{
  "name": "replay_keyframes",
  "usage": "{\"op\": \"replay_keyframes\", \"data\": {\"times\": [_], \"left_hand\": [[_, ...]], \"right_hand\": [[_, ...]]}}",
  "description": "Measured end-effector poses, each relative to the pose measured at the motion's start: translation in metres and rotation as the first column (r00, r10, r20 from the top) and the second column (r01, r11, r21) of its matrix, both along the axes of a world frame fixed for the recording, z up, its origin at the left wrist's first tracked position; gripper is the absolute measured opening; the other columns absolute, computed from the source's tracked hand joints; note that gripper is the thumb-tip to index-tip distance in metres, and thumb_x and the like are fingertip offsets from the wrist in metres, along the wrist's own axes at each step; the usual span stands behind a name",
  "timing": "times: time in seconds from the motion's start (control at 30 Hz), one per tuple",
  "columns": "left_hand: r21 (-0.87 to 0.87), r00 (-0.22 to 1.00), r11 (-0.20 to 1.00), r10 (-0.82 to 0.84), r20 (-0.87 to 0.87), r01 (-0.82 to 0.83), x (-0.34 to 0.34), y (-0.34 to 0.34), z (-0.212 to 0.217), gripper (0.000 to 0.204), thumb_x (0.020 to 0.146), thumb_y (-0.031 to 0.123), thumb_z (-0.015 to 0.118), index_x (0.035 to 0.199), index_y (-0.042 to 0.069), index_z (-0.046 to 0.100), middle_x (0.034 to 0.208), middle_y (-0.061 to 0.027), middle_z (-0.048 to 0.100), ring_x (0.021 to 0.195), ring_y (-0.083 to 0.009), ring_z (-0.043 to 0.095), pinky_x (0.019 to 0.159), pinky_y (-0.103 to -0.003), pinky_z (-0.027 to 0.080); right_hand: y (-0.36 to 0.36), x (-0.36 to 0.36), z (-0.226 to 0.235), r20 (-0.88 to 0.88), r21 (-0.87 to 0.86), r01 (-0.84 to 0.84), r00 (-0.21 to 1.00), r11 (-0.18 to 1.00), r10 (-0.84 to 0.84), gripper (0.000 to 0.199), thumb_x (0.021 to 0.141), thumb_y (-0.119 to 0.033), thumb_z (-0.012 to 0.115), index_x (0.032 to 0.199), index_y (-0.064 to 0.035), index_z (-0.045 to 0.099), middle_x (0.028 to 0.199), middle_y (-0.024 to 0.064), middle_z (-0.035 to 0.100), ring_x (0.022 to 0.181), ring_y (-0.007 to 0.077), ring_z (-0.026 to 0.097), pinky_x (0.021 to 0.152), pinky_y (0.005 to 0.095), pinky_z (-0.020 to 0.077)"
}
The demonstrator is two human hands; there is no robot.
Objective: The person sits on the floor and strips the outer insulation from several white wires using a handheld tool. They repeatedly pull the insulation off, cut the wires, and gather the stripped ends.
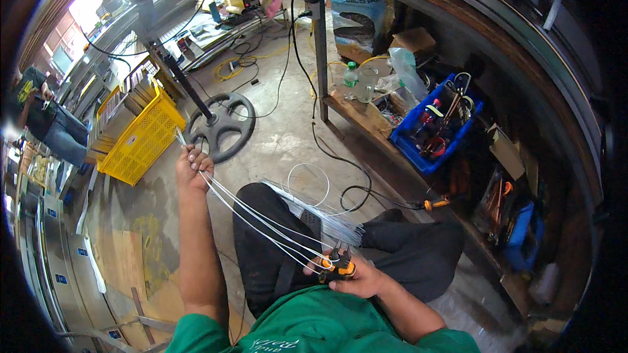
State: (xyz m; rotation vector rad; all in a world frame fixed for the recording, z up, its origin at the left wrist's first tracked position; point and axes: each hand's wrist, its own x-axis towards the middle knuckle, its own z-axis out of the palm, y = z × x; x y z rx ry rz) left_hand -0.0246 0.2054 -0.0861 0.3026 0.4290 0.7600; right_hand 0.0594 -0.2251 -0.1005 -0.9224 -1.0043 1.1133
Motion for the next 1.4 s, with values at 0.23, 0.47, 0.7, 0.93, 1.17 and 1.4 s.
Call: {"op": "replay_keyframes", "data": {"times": [0.23, 0.47, 0.7, 0.93, 1.17, 1.4], "left_hand": [[0.201, 1.0, 0.979, 0.019, -0.02, -0.014, -0.021, 0.024, -0.033, 0.02, 0.094, 0.034, 0.055, 0.081, 0.018, 0.056, 0.053, 0.0073, 0.043, 0.041, -0.0079, 0.039, 0.039, -0.025, 0.034], [0.061, 0.992, 0.993, 0.105, -0.075, -0.1, -0.001, 0.002, 0.034, 0.027, 0.099, 0.042, 0.048, 0.086, 0.018, 0.052, 0.053, 0.0065, 0.039, 0.039, -0.0072, 0.031, 0.039, -0.026, 0.028], [0.164, 0.966, 0.964, 0.228, -0.12, -0.207, -0.066, 0.01, 0.064, 0.032, 0.099, 0.046, 0.047, 0.084, 0.018, 0.051, 0.056, 0.0054, 0.037, 0.04, -0.0065, 0.03, 0.038, -0.024, 0.025], [0.251, 0.856, 0.848, 0.505, -0.113, -0.467, -0.141, 0.004, 0.089, 0.031, 0.1, 0.047, 0.045, 0.086, 0.019, 0.052, 0.058, 0.0061, 0.037, 0.041, -0.0066, 0.029, 0.039, -0.024, 0.026], [0.253, 0.806, 0.789, 0.589, -0.052, -0.56, -0.199, -0.018, 0.102, 0.032, 0.1, 0.046, 0.045, 0.086, 0.018, 0.05, 0.057, 0.0056, 0.037, 0.04, -0.0064, 0.028, 0.038, -0.024, 0.025], [0.294, 0.851, 0.818, 0.524, -0.026, -0.494, -0.211, -0.025, 0.107, 0.032, 0.1, 0.045, 0.047, 0.089, 0.015, 0.048, 0.056, 0.0058, 0.036, 0.04, -0.006, 0.029, 0.038, -0.023, 0.025]], "right_hand": [[-0.004, -0.015, -0.001, 0.083, -0.331, 0.189, 0.982, 0.925, -0.171, 0.024, 0.086, -0.012, 0.068, 0.106, -0.0021, 0.059, 0.097, 0.0059, 0.065, 0.09, 0.0161, 0.062, 0.083, 0.0316, 0.0496], [-0.003, -0.022, -0.041, 0.146, -0.244, 0.319, 0.946, 0.916, -0.291, 0.02, 0.082, -0.008, 0.07, 0.1, -0.0055, 0.063, 0.086, 0.002, 0.062, 0.064, 0.0092, 0.054, 0.054, 0.0273, 0.0438], [0.009, 0.017, 0.001, -0.446, -0.571, -0.26, 0.895, 0.778, -0.028, 0.025, 0.084, -0.004, 0.064, 0.108, -0.0095, 0.059, 0.089, 0.0063, 0.065, 0.072, 0.0161, 0.063, 0.054, 0.0305, 0.0512], [0.059, 0.012, -0.025, -0.103, -0.646, -0.185, 0.982, 0.74, 0.157, 0.015, 0.094, -0.024, 0.059, 0.106, -0.0145, 0.057, 0.071, 0.0047, 0.062, 0.045, 0.0157, 0.054, 0.036, 0.0265, 0.0413], [0.081, 0.02, -0.01, -0.384, -0.517, -0.418, 0.893, 0.747, 0.234, 0.027, 0.092, -0.021, 0.06, 0.118, -0.0143, 0.054, 0.091, 0.0118, 0.065, 0.065, 0.0233, 0.063, 0.049, 0.0342, 0.0517], [0.067, 0.065, -0.059, -0.398, -0.445, -0.755, 0.649, 0.482, 0.649, 0.029, 0.085, -0.008, 0.061, 0.113, -0.0123, 0.055, 0.102, 0.0143, 0.065, 0.076, 0.0255, 0.064, 0.058, 0.036, 0.0534]]}}
